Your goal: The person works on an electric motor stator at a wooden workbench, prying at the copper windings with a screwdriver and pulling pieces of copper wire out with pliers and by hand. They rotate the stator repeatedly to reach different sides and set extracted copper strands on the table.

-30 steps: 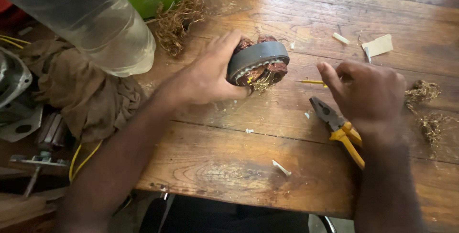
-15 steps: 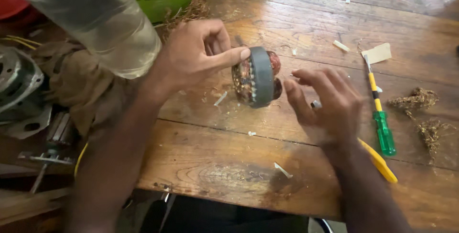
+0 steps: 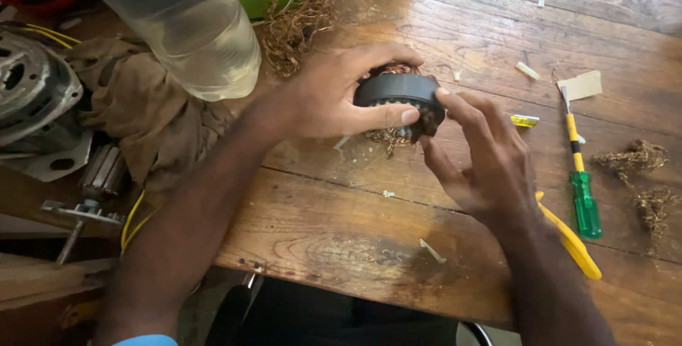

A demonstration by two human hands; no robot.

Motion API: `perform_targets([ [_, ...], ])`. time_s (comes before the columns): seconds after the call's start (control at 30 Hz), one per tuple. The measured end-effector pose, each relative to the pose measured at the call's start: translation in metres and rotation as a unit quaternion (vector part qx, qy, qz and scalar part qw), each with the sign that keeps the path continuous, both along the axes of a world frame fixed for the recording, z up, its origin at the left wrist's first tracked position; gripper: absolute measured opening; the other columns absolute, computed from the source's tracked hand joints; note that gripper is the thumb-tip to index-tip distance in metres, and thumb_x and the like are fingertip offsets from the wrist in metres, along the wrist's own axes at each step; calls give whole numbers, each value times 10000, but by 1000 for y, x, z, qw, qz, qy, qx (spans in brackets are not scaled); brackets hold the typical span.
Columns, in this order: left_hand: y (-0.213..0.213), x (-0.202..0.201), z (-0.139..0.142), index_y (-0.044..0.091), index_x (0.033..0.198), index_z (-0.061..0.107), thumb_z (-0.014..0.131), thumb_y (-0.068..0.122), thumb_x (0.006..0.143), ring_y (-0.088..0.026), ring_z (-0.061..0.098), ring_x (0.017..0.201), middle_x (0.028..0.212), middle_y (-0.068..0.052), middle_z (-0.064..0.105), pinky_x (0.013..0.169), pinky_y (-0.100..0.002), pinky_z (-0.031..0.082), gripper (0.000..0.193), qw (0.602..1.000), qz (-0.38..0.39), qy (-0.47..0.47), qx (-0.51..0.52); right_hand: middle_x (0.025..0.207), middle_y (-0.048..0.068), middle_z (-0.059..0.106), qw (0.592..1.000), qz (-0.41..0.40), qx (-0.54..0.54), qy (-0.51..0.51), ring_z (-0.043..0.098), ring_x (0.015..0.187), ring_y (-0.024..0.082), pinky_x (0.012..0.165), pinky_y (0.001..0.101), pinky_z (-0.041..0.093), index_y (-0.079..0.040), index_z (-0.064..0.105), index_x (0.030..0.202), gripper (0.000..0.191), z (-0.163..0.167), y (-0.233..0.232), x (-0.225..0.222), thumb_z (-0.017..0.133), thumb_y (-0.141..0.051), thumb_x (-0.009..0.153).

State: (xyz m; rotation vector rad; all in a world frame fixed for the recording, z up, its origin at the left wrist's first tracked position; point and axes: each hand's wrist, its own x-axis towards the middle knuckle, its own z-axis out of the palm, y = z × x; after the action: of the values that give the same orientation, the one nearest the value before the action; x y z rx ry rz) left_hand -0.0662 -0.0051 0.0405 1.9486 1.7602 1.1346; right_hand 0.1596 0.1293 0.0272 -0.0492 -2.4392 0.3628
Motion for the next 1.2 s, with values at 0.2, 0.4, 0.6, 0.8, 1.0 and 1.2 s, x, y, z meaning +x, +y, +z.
perform_targets([
  [0.2, -2, 8, 9, 134, 1408, 543, 663, 595, 913, -253, 746, 1078, 1240, -118, 711, 903, -399, 615, 687, 997, 47, 12, -56, 979, 69, 693, 1000, -12, 8, 6, 701, 844, 183, 726, 338, 581, -91, 645, 1103, 257, -10, 6, 3, 821, -185, 940],
  [0.4, 0, 20, 9, 148, 1381, 558, 566, 708, 900, -241, 731, 982, 1157, -107, 720, 783, -405, 586, 738, 993, 92, 45, -63, 632, 3, 679, 988, -60, 18, -141, 635, 492, 142, 475, 354, 516, -149, 744, 1018, 325, -16, -7, -2, 782, -416, 837],
  [0.6, 7, 28, 0, 142, 1358, 550, 623, 621, 884, -269, 688, 984, 1083, -105, 688, 860, -468, 503, 678, 989, 132, 32, -63, 903, 97, 746, 989, -47, -51, -130, 703, 675, 225, 602, 388, 567, -70, 693, 1133, 299, -14, -17, -10, 709, -318, 967],
  [0.8, 14, 45, -24, 85, 1293, 582, 717, 350, 888, -318, 578, 1208, 1259, -154, 601, 1054, -452, 482, 503, 979, 155, 61, 115, 993, 152, 730, 990, -54, -29, -126, 715, 752, 278, 654, 385, 581, -3, 652, 1268, 350, -22, -16, -5, 689, -213, 991],
  [1.0, 25, 57, -30, 77, 1234, 627, 777, 325, 868, -336, 576, 1219, 1299, -148, 610, 1059, -487, 462, 467, 958, 214, 114, 155, 950, 139, 726, 989, -69, 62, -114, 729, 784, 281, 667, 413, 573, -30, 675, 1086, 311, -27, -11, -9, 741, -261, 889],
  [1.2, 36, 60, -29, 70, 1246, 660, 798, 430, 929, -268, 691, 941, 1087, -121, 655, 796, -419, 581, 499, 956, 227, 111, 145, 898, 133, 730, 989, -48, -15, -142, 721, 724, 289, 639, 439, 569, -47, 688, 1065, 169, -33, -11, -9, 682, -180, 960],
])
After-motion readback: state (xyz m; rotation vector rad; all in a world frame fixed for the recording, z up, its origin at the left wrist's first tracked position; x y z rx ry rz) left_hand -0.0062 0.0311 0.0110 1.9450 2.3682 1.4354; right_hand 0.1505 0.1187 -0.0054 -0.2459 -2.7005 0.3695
